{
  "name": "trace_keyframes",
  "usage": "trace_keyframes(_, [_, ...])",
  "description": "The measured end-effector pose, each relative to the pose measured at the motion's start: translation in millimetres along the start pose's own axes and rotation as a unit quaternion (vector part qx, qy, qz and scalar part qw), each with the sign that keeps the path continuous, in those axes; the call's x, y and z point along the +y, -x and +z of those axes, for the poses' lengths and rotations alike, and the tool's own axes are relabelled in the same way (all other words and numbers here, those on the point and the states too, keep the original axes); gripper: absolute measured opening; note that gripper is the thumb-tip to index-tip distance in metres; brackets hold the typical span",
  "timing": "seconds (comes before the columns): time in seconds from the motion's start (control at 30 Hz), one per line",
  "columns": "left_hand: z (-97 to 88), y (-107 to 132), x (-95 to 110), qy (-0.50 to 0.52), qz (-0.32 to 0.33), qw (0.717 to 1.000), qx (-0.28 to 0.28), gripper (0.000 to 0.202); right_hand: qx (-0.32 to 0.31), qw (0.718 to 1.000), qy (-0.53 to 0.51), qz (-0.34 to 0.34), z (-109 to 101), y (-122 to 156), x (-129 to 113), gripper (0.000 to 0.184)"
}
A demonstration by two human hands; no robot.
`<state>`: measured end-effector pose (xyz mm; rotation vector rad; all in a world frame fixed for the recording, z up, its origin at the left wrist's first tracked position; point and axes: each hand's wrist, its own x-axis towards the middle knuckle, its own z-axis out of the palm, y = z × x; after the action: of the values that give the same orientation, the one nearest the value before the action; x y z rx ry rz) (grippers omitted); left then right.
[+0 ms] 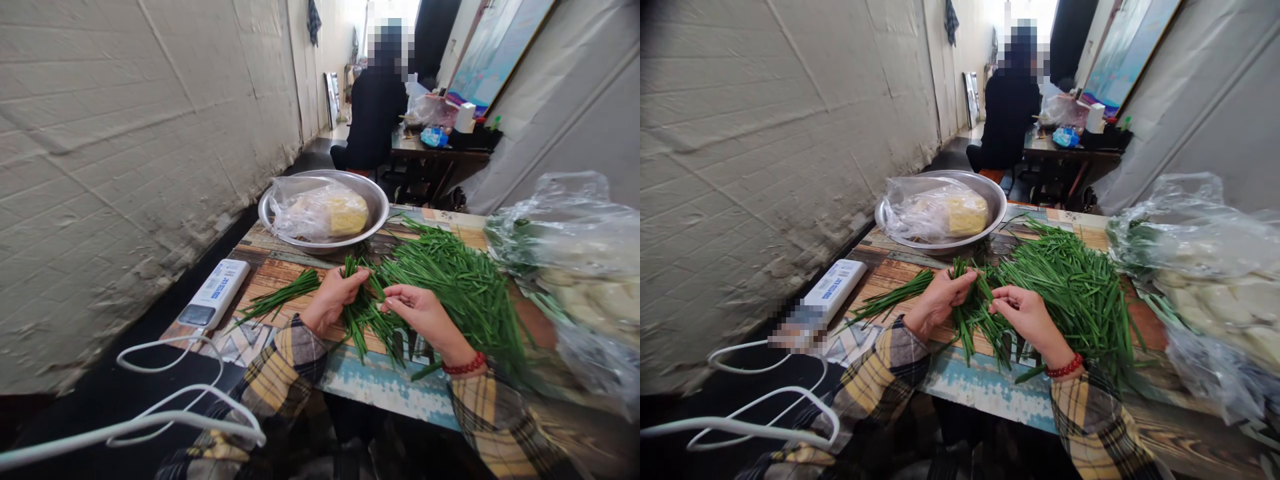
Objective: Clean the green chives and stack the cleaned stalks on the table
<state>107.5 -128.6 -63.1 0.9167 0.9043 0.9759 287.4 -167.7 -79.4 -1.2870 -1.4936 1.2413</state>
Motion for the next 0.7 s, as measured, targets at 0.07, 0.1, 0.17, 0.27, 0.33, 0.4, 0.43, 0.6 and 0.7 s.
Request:
trace_keyframes(0.07, [-0.3, -0.3, -0.4, 0.002, 0.0, 1.0, -0.001, 0.033, 0.001, 1.0, 0.014, -0.006, 0.5, 0.2, -0.7, 0.029])
trace_keyframes(0.1, [-0.5, -0.6, -0.6, 0.005, 0.001, 1.0, -0.001, 0.033, 0.001, 1.0, 0.019, -0.007, 0.8, 0.3, -1.4, 0.028])
trace_keyframes(0.17, [-1.0, -1.3, -1.1, 0.013, 0.001, 1.0, 0.005, 0.032, 0.0, 1.0, 0.023, -0.006, 1.3, 0.7, -3.3, 0.026])
trace_keyframes(0.27, [-2.3, -2.9, -2.1, 0.035, 0.01, 0.999, 0.032, 0.032, -0.002, 1.0, 0.027, -0.001, 1.6, 1.3, -5.8, 0.024])
trace_keyframes(0.33, [-3.3, -4.0, -2.9, 0.049, 0.022, 0.997, 0.052, 0.033, -0.008, 1.0, 0.029, 0.001, 1.4, 1.6, -6.9, 0.023])
trace_keyframes(0.4, [-4.0, -4.7, -3.5, 0.056, 0.022, 0.997, 0.056, 0.033, -0.015, 0.999, 0.03, 0.002, 0.9, 1.8, -7.5, 0.023])
trace_keyframes(0.43, [-4.1, -4.8, -3.7, 0.057, 0.016, 0.997, 0.051, 0.033, -0.018, 0.999, 0.03, 0.003, 0.7, 1.9, -7.6, 0.024])
trace_keyframes(0.6, [-3.0, -3.0, -1.6, 0.065, -0.009, 0.998, 0.001, 0.033, -0.022, 0.999, 0.024, 0.013, -1.0, 1.6, -7.3, 0.029])
trace_keyframes(0.7, [-2.8, -1.4, 0.7, 0.068, -0.01, 0.998, -0.016, 0.033, -0.024, 0.999, 0.02, 0.022, -1.4, 1.4, -6.7, 0.029])
